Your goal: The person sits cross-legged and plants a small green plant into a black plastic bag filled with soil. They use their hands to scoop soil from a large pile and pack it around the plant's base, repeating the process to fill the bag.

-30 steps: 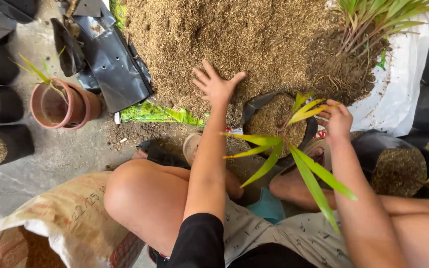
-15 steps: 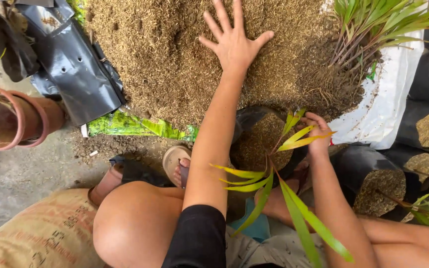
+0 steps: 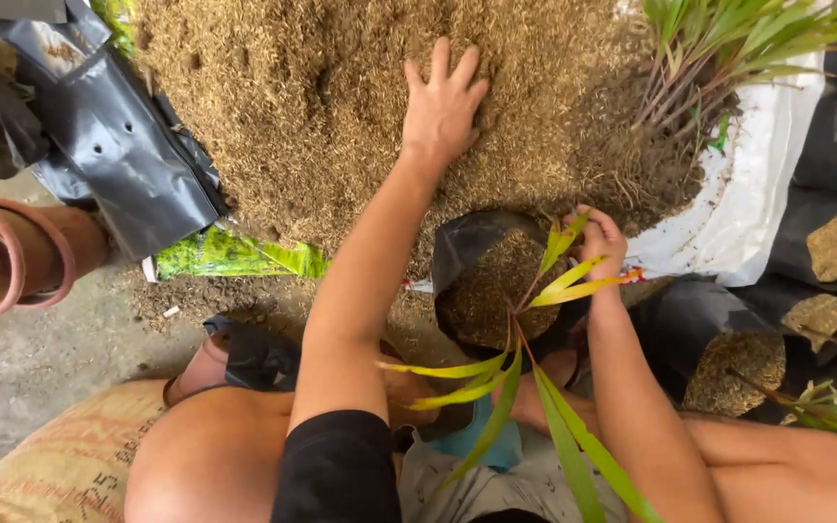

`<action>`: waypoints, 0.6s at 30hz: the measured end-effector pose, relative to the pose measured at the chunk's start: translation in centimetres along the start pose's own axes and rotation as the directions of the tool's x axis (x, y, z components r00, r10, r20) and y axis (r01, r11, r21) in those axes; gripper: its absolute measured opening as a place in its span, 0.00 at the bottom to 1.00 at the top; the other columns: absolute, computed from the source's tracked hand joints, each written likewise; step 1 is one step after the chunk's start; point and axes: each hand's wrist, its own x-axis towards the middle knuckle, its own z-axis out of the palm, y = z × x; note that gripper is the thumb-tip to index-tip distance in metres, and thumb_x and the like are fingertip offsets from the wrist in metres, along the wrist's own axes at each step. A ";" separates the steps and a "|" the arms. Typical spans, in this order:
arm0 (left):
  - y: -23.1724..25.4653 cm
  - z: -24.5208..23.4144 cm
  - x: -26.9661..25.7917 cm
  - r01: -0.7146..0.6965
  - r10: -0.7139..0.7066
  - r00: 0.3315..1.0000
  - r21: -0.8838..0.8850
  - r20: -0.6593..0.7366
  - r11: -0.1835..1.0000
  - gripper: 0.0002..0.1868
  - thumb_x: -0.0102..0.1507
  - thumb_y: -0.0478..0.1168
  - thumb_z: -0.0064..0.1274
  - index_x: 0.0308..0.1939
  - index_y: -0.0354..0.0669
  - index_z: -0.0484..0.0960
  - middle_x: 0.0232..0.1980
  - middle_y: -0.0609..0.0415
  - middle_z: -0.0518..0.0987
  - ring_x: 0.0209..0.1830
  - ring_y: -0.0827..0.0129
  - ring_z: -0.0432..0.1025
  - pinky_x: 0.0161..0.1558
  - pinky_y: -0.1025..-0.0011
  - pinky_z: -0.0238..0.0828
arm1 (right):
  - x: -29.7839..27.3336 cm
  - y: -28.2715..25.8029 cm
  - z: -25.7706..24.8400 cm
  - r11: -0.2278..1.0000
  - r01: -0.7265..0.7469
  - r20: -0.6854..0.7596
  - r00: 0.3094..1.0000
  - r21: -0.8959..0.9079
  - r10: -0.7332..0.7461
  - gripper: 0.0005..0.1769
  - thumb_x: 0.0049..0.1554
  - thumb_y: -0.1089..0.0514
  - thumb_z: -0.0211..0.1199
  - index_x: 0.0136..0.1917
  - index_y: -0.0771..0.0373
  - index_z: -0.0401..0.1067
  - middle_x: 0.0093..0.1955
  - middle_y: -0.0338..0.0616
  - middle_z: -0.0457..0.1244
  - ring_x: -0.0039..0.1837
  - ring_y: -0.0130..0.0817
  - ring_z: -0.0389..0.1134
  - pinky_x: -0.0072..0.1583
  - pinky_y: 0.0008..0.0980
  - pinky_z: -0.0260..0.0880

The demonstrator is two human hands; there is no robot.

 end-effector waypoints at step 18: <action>-5.1 -3.2 -7.8 -0.197 0.045 0.890 0.293 0.454 0.935 0.54 0.67 0.35 0.52 0.83 0.74 0.31 0.81 0.51 0.15 0.79 0.36 0.24 0.69 0.30 0.56 | 2.6 2.8 0.1 0.996 0.031 0.112 0.993 0.086 -0.041 0.12 0.60 0.60 0.58 0.56 0.59 0.77 0.44 0.42 0.72 0.36 0.26 0.70 0.29 0.23 0.64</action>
